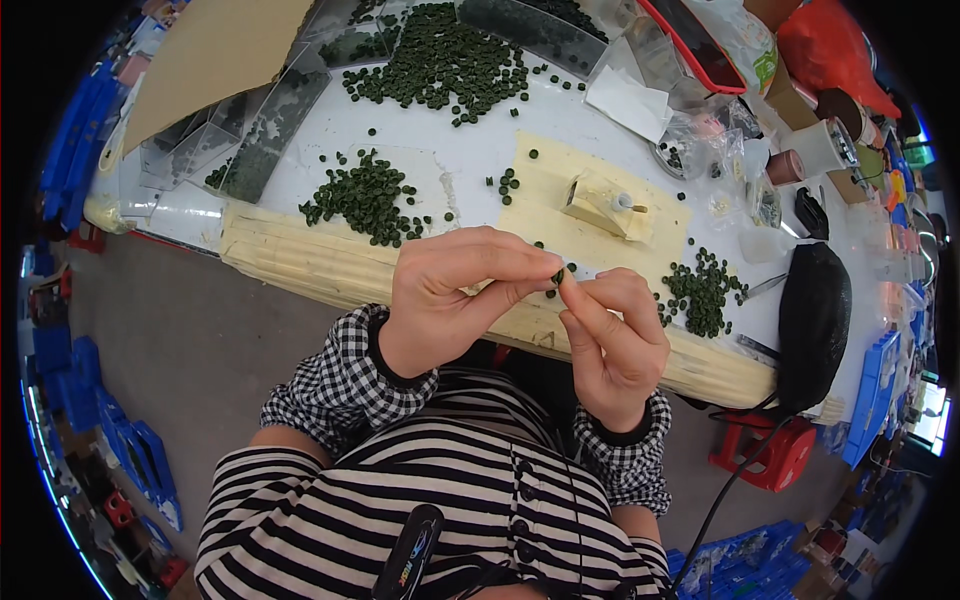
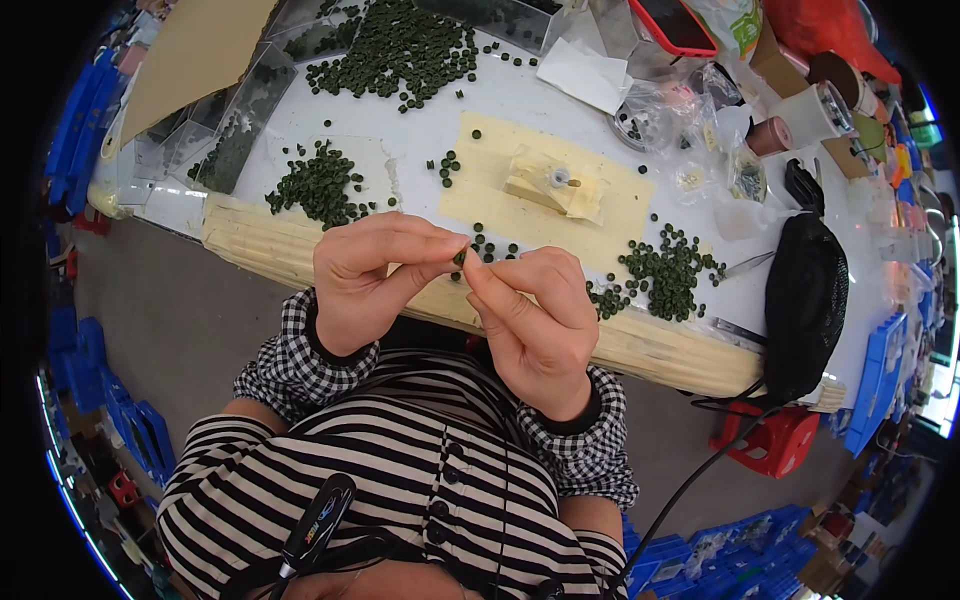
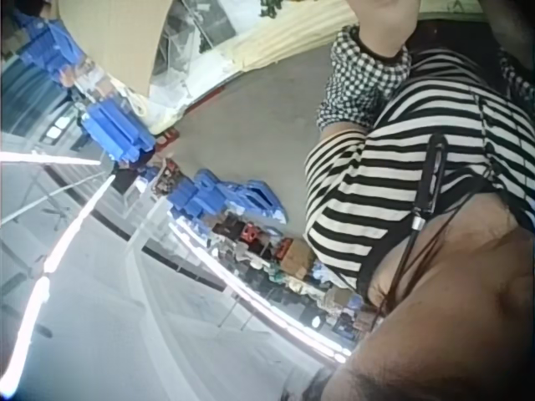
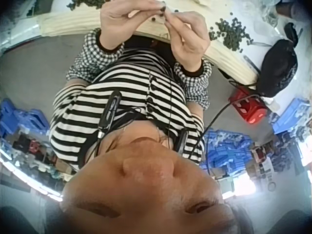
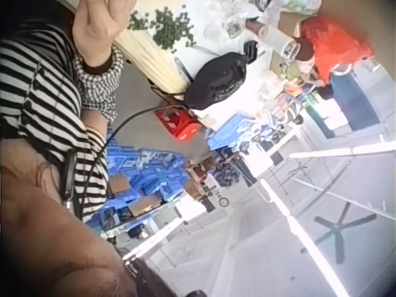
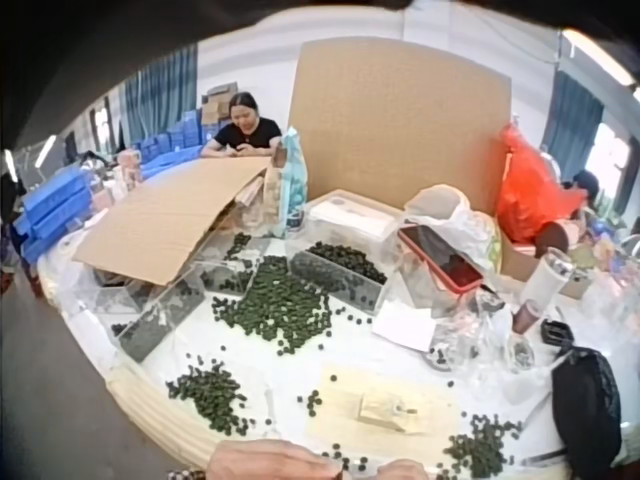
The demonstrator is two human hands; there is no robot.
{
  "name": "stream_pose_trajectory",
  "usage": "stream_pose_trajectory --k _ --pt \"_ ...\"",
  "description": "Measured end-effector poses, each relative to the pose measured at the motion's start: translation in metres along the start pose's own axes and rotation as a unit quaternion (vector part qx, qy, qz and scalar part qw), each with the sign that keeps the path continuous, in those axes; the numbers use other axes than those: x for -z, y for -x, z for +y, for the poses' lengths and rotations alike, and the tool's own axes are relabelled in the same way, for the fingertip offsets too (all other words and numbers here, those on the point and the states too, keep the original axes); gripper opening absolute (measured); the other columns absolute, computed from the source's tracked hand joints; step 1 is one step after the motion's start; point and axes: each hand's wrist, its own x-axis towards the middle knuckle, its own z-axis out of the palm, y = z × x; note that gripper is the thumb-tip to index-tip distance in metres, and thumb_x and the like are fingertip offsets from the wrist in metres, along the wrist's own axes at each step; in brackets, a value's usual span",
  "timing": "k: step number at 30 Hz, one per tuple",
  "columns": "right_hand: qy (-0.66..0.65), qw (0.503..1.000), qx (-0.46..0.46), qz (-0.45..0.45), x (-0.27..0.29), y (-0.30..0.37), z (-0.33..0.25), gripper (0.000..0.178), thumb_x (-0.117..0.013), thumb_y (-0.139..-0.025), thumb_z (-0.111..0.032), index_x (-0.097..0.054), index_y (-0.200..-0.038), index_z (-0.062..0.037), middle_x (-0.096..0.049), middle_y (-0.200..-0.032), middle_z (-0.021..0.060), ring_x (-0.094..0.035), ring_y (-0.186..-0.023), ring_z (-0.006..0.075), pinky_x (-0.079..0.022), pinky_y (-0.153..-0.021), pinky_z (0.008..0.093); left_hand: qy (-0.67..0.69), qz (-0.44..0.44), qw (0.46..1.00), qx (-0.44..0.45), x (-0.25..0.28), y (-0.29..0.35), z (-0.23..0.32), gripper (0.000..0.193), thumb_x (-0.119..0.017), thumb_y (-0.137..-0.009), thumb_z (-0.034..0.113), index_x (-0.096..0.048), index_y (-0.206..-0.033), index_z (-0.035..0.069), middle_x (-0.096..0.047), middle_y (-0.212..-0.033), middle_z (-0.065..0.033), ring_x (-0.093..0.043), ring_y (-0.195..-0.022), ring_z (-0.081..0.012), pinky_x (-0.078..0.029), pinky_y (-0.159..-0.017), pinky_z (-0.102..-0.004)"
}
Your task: The person is assembling small green plastic components onto a base on a workbench.
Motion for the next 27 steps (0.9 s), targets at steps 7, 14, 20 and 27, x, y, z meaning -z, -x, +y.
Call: stream_pose_trajectory --k 7,14,20,27 --pt "0.040 0.999 -0.009 -0.007 0.002 -0.001 0.002 0.032 -0.071 -0.074 0.003 -0.071 -0.105 -0.0026 -0.062 -0.085 0.0064 -0.055 -0.076 0.0221 -0.044 -0.070 0.0332 0.043 -0.021 0.996 0.078 0.004 -0.002 -0.004 0.019 -0.067 -0.079 -0.008 -0.070 -0.098 -0.002 -0.070 -0.090 -0.0109 -0.067 -0.082 -0.0170 -0.053 -0.073 -0.0260" --pt "0.066 0.991 -0.110 0.044 0.014 0.004 0.006 0.032 -0.071 -0.075 0.006 -0.071 -0.106 -0.0023 -0.060 -0.082 0.0069 -0.054 -0.075 0.0202 -0.044 -0.067 0.0288 -0.255 -0.019 0.963 0.082 0.018 -0.014 -0.036 0.015 -0.068 -0.079 -0.003 -0.068 -0.094 -0.001 -0.065 -0.082 -0.0111 -0.061 -0.065 -0.0164 -0.050 -0.060 -0.0257" --pt "0.090 0.988 -0.109 0.057 0.019 0.005 0.011 0.031 -0.069 -0.077 0.006 -0.071 -0.106 -0.0024 -0.060 -0.083 0.0072 -0.054 -0.073 0.0196 -0.043 -0.066 0.0277 -0.258 -0.036 0.964 0.059 0.014 -0.015 -0.025 0.022 -0.066 -0.080 -0.004 -0.067 -0.101 0.002 -0.064 -0.086 -0.0092 -0.061 -0.070 -0.0178 -0.050 -0.063 -0.0262" --pt "0.185 0.972 -0.092 0.110 0.028 -0.011 0.025 0.023 -0.068 -0.079 0.004 -0.070 -0.102 -0.0019 -0.060 -0.086 0.0088 -0.056 -0.076 0.0206 -0.045 -0.068 0.0293 -0.229 -0.130 0.964 0.036 0.007 -0.003 -0.025 0.014 -0.069 -0.079 0.004 -0.067 -0.093 0.001 -0.059 -0.082 -0.0099 -0.058 -0.074 -0.0265 -0.048 -0.065 -0.0352"
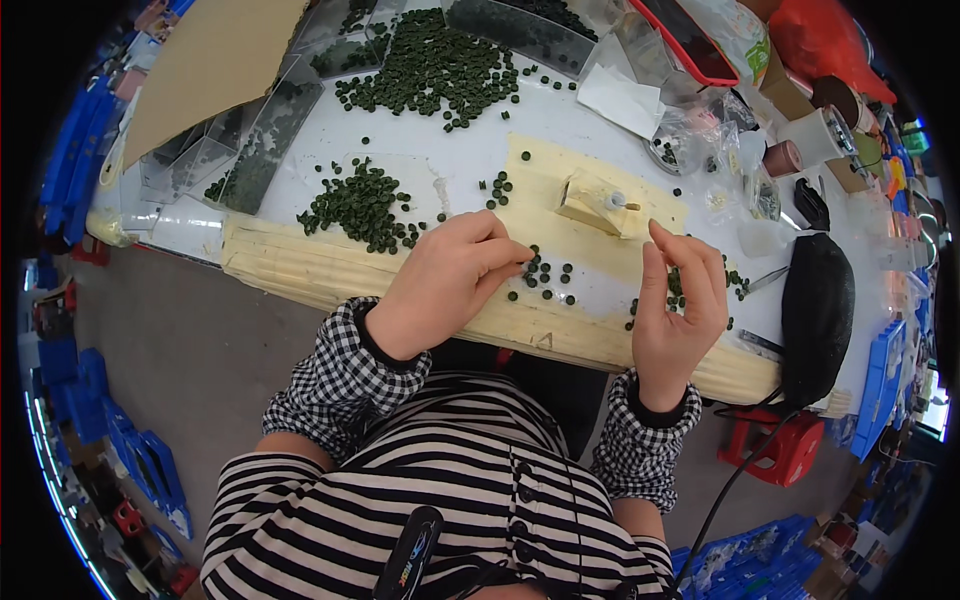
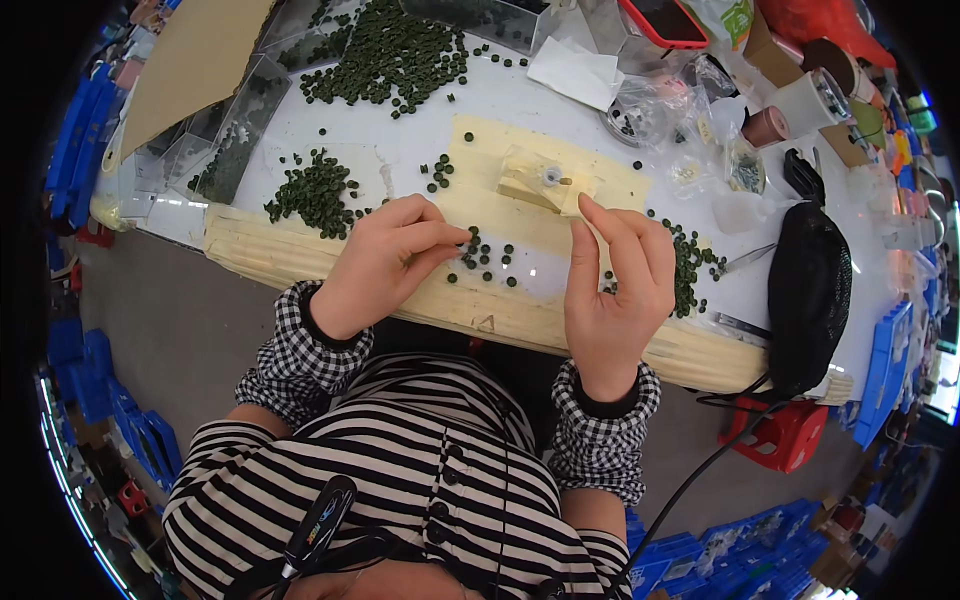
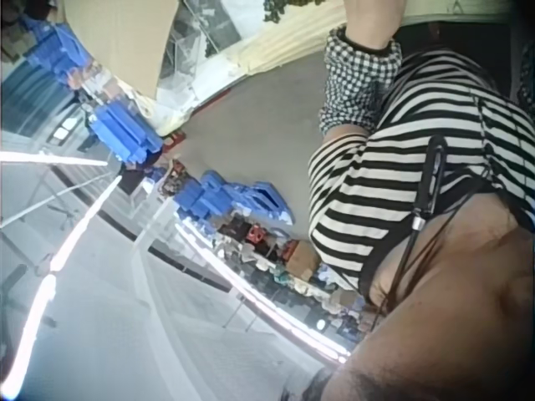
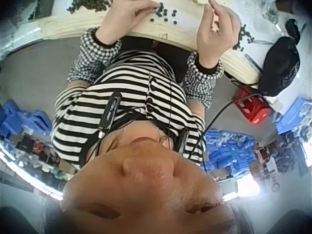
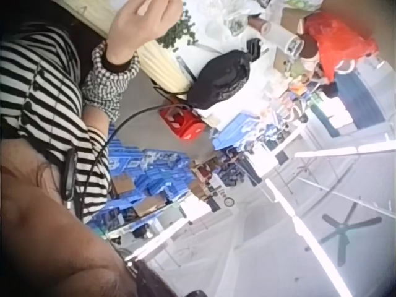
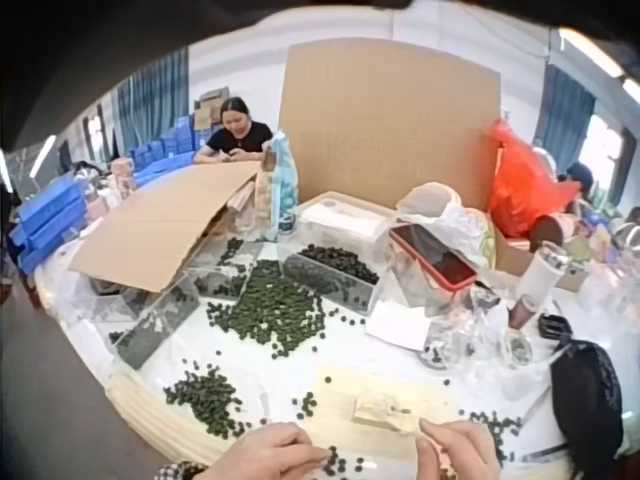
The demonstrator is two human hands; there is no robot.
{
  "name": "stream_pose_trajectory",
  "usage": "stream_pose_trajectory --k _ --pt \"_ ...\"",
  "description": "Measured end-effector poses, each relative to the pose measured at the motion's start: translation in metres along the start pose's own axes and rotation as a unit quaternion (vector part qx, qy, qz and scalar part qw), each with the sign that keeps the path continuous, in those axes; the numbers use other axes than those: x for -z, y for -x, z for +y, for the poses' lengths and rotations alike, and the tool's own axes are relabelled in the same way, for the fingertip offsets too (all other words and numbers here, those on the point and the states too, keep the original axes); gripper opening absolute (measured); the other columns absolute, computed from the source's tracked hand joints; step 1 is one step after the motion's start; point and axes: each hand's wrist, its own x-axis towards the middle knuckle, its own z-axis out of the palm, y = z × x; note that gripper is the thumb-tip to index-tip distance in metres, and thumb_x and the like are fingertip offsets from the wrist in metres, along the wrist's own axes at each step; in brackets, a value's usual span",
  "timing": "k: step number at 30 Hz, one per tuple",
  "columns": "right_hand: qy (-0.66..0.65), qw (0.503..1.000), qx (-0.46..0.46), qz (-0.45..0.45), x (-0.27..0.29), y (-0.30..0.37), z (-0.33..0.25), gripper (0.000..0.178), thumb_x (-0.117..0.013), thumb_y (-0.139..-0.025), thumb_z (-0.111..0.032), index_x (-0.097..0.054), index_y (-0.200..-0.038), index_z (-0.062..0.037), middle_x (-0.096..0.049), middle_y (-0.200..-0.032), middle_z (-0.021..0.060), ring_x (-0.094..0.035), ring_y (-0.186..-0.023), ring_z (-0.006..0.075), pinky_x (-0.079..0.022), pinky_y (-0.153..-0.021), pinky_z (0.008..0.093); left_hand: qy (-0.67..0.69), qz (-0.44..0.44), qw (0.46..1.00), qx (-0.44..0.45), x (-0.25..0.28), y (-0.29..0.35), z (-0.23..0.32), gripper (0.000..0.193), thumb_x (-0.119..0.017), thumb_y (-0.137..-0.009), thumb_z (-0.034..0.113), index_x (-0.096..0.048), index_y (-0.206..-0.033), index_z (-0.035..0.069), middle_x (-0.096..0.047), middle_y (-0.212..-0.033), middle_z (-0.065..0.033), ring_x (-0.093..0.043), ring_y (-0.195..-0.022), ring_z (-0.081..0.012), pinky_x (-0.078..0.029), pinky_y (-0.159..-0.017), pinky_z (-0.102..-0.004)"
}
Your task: The person is assembling small green plastic components onto a base on a workbench.
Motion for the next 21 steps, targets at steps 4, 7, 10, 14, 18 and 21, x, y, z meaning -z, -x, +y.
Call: stream_pose_trajectory --k 4,7,10,14,18,21 --pt "0.028 0.999 -0.014 -0.021 -0.008 -0.017 -0.001 0.017 -0.069 -0.079 -0.001 -0.067 -0.095 -0.0012 -0.061 -0.087 0.0102 -0.058 -0.079 0.0230 -0.046 -0.069 0.0319 0.022 0.023 0.998 0.045 0.001 0.000 0.003 0.011 -0.068 -0.081 0.003 -0.067 -0.092 0.000 -0.061 -0.082 -0.0093 -0.062 -0.073 -0.0233 -0.050 -0.067 -0.0311" --pt "0.044 0.998 0.011 -0.039 -0.012 -0.021 0.007 0.015 -0.070 -0.078 -0.003 -0.068 -0.093 -0.0010 -0.060 -0.087 0.0101 -0.058 -0.079 0.0232 -0.045 -0.069 0.0319 0.125 0.048 0.986 0.097 0.005 0.001 0.007 0.010 -0.066 -0.084 0.002 -0.067 -0.094 0.000 -0.065 -0.086 -0.0083 -0.065 -0.074 -0.0176 -0.052 -0.069 -0.0268" --pt "0.032 0.999 0.014 -0.039 -0.014 -0.021 0.008 0.014 -0.070 -0.078 -0.002 -0.068 -0.092 -0.0010 -0.060 -0.087 0.0095 -0.057 -0.079 0.0220 -0.045 -0.070 0.0310 0.316 0.050 0.937 0.141 0.007 0.003 0.004 0.014 -0.064 -0.087 0.002 -0.066 -0.101 -0.001 -0.067 -0.092 -0.0074 -0.065 -0.078 -0.0130 -0.053 -0.073 -0.0241" --pt "-0.010 0.997 0.001 0.081 -0.006 -0.021 -0.008 0.013 -0.072 -0.078 -0.001 -0.069 -0.090 -0.0010 -0.061 -0.087 0.0086 -0.056 -0.078 0.0192 -0.045 -0.070 0.0297 0.619 -0.006 0.757 0.208 0.010 0.006 0.001 0.021 -0.061 -0.092 0.005 -0.062 -0.112 -0.001 -0.067 -0.098 -0.0070 -0.064 -0.086 -0.0112 -0.053 -0.077 -0.0229" --pt "-0.196 0.979 -0.017 0.054 0.004 -0.011 -0.033 0.010 -0.069 -0.081 0.000 -0.066 -0.091 0.0003 -0.062 -0.087 0.0088 -0.055 -0.081 0.0179 -0.044 -0.074 0.0279 0.716 -0.058 0.660 0.218 0.006 0.009 0.001 0.021 -0.057 -0.095 0.009 -0.059 -0.114 0.000 -0.065 -0.100 -0.0075 -0.062 -0.091 -0.0118 -0.050 -0.079 -0.0235" --pt "-0.301 0.953 -0.034 -0.007 -0.006 -0.003 -0.033 0.016 -0.068 -0.084 -0.005 -0.064 -0.099 0.0005 -0.062 -0.091 0.0092 -0.055 -0.082 0.0193 -0.043 -0.076 0.0279 0.726 -0.085 0.644 0.225 0.003 0.008 0.003 0.022 -0.057 -0.094 0.009 -0.059 -0.115 0.003 -0.065 -0.099 -0.0073 -0.062 -0.093 -0.0134 -0.050 -0.079 -0.0237"
